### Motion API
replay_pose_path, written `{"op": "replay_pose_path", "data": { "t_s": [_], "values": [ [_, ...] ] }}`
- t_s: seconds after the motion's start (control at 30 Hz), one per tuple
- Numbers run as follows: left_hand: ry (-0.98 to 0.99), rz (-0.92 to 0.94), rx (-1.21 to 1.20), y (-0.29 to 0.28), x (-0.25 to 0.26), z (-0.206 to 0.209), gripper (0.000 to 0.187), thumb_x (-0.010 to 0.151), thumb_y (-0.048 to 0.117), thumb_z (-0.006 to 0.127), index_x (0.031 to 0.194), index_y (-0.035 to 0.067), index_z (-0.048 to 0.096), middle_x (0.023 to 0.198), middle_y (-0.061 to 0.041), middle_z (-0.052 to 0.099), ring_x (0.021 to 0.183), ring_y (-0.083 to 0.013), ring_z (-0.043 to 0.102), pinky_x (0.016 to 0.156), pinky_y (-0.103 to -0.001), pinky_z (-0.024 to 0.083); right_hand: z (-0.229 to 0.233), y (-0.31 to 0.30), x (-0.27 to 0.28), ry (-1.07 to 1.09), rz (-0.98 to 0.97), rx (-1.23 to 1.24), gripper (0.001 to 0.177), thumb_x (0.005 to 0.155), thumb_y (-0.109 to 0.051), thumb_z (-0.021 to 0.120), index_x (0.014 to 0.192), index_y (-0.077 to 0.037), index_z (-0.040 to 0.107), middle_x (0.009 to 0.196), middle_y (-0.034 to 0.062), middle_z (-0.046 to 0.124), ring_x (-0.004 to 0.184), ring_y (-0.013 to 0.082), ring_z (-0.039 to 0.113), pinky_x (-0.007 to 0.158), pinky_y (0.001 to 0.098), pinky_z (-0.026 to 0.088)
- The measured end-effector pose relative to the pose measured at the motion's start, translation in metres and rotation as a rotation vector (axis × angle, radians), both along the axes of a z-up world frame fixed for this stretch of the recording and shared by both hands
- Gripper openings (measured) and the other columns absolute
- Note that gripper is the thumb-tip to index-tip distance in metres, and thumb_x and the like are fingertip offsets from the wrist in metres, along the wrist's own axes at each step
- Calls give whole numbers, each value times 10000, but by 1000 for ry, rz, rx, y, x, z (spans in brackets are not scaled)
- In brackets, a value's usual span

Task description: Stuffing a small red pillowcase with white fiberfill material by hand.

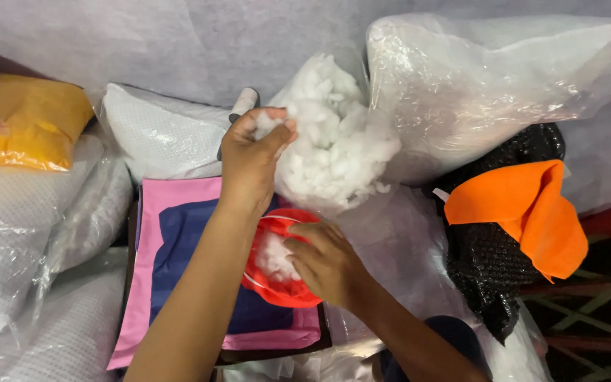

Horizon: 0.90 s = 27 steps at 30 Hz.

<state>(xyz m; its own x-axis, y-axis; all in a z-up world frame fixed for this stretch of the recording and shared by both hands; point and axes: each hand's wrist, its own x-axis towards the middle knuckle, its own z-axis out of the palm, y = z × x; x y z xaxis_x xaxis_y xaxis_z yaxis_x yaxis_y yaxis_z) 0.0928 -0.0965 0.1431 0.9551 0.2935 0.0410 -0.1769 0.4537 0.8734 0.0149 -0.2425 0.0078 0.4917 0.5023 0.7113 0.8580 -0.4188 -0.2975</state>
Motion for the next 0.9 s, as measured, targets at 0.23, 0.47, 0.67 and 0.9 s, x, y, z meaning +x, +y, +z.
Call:
{"op": "replay_pose_path", "data": {
  "t_s": [0.23, 0.47, 0.67, 0.9],
  "values": [
    [-32, 6, -116, 6, -32, -17, 180, 839, -85, 736, 996, -16, 683, 912, -90, 653, 795, -144, 726, 805, -246, 670, 7, -32, 25, 279, -167, 437, 410, 942, -10, 670, 1328, 8, 531, 1224, 154, 565, 935, 300, 727, 831, 401, 607],
    [71, -230, 265, 9, -86, -91, 227, 776, -78, 783, 979, 26, 779, 903, -99, 748, 817, -144, 676, 752, -300, 594, 6, -18, 7, 563, 181, 679, 563, 820, 26, 795, 1301, -29, 509, 1277, 151, 616, 1110, 252, 678, 914, 365, 564],
    [52, 33, 464, 52, -107, -111, 138, 813, -45, 792, 914, 47, 787, 871, -86, 762, 777, -148, 699, 751, -311, 575, 25, -25, 3, 516, -122, 586, 200, 812, 71, 757, 953, -65, 800, 890, 83, 741, 819, 208, 701, 799, 338, 551],
    [-429, 98, 984, 51, -110, -125, 185, 872, 41, 746, 1039, 110, 785, 988, -72, 764, 1089, -335, 674, 1004, -444, 514, 12, -18, -2, 417, -112, 198, 433, 917, -14, 525, 1346, -8, 584, 1193, 183, 475, 1101, 364, 537, 1001, 484, 450]
  ]
}}
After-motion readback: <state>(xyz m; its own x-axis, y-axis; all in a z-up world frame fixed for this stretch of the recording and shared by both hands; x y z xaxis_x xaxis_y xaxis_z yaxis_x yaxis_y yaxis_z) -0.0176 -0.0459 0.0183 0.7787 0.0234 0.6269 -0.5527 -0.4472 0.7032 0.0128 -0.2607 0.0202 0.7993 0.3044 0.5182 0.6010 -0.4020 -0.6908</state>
